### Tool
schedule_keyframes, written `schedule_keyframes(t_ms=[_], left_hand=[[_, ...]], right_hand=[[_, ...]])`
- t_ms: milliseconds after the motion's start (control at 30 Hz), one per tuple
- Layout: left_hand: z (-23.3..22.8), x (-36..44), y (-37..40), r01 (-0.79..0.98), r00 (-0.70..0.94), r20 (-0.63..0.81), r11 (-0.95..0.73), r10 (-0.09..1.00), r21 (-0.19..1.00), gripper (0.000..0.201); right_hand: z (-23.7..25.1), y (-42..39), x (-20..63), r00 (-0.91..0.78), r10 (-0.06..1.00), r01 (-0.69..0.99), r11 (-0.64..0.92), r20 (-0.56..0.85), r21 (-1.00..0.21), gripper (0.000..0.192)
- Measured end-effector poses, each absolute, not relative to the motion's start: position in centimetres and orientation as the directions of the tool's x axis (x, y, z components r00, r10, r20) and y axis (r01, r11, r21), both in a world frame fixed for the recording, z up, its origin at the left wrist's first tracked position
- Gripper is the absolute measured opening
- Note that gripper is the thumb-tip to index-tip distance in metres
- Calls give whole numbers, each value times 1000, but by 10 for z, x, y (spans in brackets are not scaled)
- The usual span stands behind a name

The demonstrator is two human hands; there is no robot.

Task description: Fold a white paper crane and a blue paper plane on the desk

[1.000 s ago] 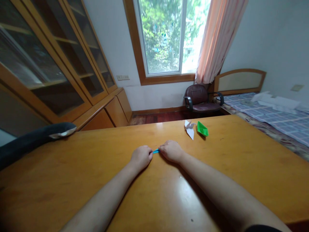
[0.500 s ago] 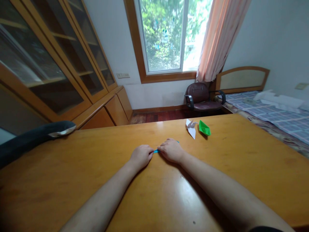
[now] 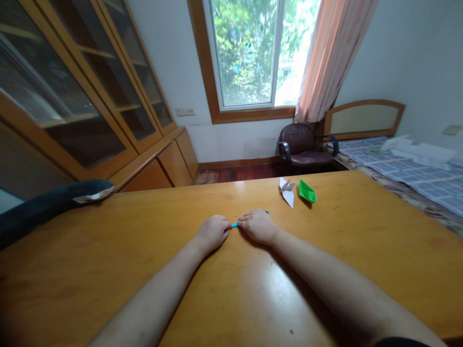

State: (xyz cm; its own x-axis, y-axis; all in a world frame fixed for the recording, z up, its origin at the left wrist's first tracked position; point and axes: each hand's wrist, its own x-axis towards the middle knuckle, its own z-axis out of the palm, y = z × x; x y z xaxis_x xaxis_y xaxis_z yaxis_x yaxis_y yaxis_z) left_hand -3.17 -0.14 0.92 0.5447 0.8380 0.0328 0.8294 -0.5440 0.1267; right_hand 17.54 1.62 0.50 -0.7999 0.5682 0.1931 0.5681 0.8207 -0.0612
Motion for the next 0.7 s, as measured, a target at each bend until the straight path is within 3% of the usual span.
schedule_keyframes(t_ms=[700], left_hand=[[9, -35, -2, 817, 576, 5, -576, 817, 41, 30]], right_hand=[[-4, 11, 181, -788, 573, 552, 820, 226, -152, 34]])
